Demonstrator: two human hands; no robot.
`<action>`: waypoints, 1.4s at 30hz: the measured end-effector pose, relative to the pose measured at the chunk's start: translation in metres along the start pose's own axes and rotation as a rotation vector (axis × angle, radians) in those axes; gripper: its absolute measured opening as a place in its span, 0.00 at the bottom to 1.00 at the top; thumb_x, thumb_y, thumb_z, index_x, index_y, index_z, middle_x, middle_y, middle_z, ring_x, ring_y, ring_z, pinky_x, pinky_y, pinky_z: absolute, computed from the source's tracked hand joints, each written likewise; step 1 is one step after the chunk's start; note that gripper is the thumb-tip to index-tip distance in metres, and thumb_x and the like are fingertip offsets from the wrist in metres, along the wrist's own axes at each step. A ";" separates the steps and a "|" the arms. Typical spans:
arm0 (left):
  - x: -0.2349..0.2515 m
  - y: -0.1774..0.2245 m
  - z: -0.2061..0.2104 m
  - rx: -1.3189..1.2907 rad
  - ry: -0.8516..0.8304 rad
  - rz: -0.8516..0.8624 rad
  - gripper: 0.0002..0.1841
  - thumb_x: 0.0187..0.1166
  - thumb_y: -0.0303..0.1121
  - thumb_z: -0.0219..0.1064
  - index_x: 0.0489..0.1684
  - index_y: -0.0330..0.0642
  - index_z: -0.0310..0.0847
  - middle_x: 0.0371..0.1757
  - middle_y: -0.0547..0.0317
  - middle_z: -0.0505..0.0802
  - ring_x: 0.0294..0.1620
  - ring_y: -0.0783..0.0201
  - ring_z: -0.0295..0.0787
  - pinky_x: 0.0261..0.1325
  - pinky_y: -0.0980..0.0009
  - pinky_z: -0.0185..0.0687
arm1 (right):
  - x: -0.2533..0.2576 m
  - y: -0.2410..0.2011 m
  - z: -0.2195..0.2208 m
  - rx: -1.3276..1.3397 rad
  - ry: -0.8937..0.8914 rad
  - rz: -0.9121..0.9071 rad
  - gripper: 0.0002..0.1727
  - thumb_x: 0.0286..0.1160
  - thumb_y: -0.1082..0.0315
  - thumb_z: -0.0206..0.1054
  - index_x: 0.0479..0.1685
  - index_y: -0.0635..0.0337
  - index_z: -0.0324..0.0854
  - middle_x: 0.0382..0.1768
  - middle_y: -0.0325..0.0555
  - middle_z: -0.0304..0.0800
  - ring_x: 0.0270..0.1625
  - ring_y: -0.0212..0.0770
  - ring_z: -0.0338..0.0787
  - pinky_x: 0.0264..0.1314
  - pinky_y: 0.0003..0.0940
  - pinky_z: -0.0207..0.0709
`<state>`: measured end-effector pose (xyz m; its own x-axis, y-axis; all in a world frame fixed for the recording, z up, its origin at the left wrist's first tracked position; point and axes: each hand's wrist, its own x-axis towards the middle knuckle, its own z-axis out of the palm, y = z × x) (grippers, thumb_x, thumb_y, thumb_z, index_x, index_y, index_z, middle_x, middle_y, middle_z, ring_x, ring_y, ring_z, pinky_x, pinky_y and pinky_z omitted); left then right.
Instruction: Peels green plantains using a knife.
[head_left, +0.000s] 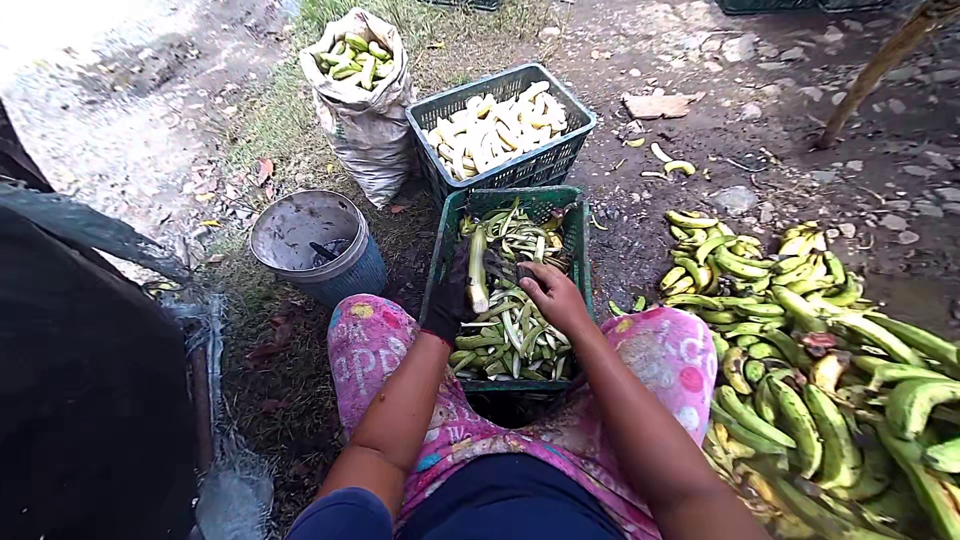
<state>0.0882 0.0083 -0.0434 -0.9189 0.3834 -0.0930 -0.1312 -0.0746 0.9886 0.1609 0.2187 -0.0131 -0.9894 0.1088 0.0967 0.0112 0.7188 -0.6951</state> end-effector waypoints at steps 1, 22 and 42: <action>-0.001 0.004 -0.003 0.183 0.053 0.068 0.21 0.93 0.43 0.48 0.78 0.50 0.72 0.65 0.58 0.87 0.59 0.68 0.84 0.62 0.64 0.82 | -0.006 -0.002 0.009 -0.017 -0.032 -0.057 0.31 0.85 0.36 0.55 0.74 0.45 0.84 0.53 0.54 0.90 0.57 0.55 0.89 0.60 0.64 0.79; -0.009 0.003 0.002 0.637 0.332 0.125 0.28 0.86 0.37 0.61 0.86 0.46 0.63 0.82 0.45 0.75 0.79 0.50 0.74 0.74 0.43 0.74 | -0.008 -0.010 0.033 -0.171 0.008 -0.060 0.31 0.82 0.34 0.56 0.75 0.39 0.83 0.50 0.57 0.90 0.55 0.58 0.89 0.59 0.63 0.78; -0.021 -0.001 0.005 0.489 0.020 0.037 0.20 0.89 0.34 0.55 0.78 0.44 0.73 0.73 0.47 0.83 0.70 0.54 0.81 0.68 0.50 0.79 | 0.025 0.003 0.014 -0.276 0.133 -0.009 0.31 0.87 0.36 0.50 0.76 0.43 0.82 0.55 0.61 0.89 0.59 0.64 0.87 0.60 0.68 0.75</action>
<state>0.1094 0.0054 -0.0423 -0.9272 0.3707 -0.0538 0.0880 0.3552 0.9306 0.1345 0.2141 -0.0227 -0.9621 0.1778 0.2066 0.0599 0.8774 -0.4760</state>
